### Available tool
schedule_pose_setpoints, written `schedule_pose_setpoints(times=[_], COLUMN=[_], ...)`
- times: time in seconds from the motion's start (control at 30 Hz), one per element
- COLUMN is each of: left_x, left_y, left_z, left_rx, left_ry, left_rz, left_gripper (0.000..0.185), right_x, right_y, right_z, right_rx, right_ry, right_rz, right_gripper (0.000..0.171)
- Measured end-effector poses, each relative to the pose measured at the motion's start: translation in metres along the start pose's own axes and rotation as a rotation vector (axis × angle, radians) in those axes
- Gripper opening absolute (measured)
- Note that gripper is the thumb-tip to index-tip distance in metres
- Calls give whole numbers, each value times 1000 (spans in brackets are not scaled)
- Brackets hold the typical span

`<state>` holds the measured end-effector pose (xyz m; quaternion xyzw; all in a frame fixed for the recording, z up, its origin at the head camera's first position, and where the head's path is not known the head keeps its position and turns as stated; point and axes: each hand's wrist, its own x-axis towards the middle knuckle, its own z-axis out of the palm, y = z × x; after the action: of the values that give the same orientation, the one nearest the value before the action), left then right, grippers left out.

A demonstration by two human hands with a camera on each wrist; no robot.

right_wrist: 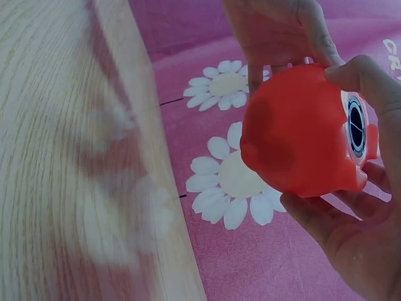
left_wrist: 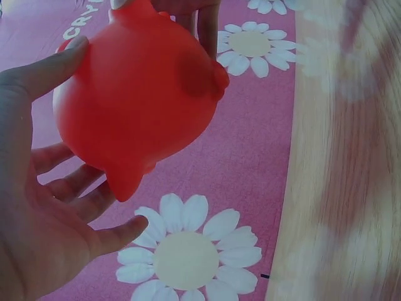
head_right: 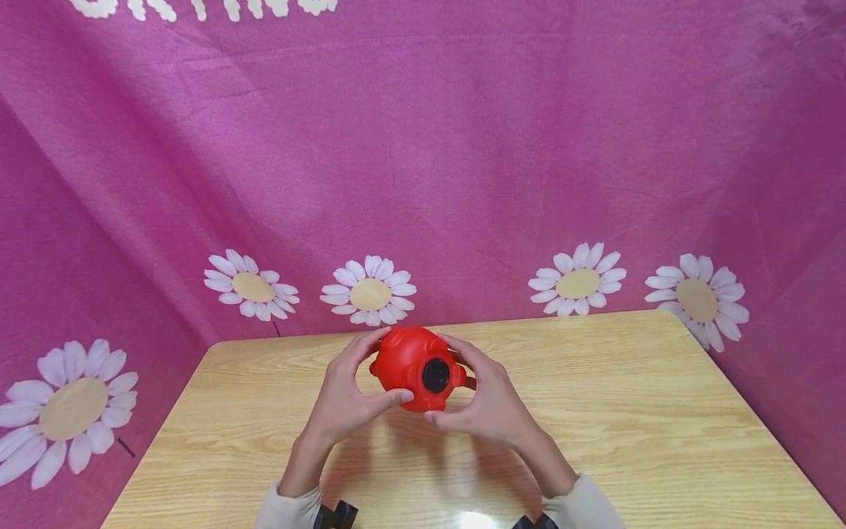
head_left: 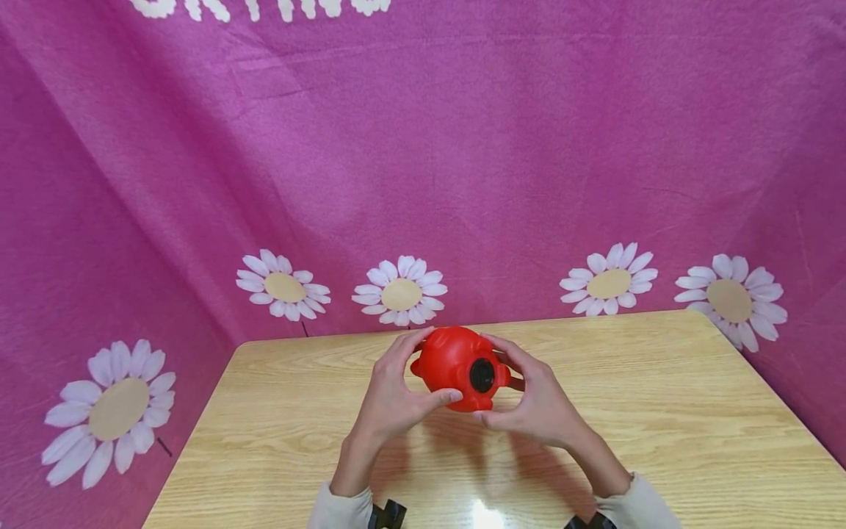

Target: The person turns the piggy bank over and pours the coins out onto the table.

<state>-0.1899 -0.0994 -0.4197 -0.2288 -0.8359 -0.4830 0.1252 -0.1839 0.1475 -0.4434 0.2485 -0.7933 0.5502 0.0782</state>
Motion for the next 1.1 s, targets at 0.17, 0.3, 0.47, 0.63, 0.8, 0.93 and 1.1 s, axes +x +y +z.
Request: schedule_pose_setpoints(times=[0.17,0.3,0.47,0.63,0.8,0.93,1.1], left_x=[-1,-1,-2,-1,-1,-2,-2], left_y=[-1,-1,-2,-1,-1,-1,-1], left_z=[-1,-2,-2,-1,0,2,3], left_rx=[2,-26,-62,-53,-49,-66,-53], left_ry=[-40,-72,-92,-78,-50,-24,49], left_rz=[15,28,56,92,118,111,84], left_gripper=[89,90,91,87,85,83,81], right_x=[0,0,0,0,0,0,0], right_y=[0,0,-1,0,-1,-2,-2], right_z=[-2,-3,-5,-6,-6,-4,-3], right_rx=[-21,-25,-23,-14,-12,0,15], right_ry=[-31,-59,-86,-99,-88,-58,-13], right_rz=[-42,-70,-93,-105,-99,-72,-54], right_gripper=[98,99,98,98,95,91,88])
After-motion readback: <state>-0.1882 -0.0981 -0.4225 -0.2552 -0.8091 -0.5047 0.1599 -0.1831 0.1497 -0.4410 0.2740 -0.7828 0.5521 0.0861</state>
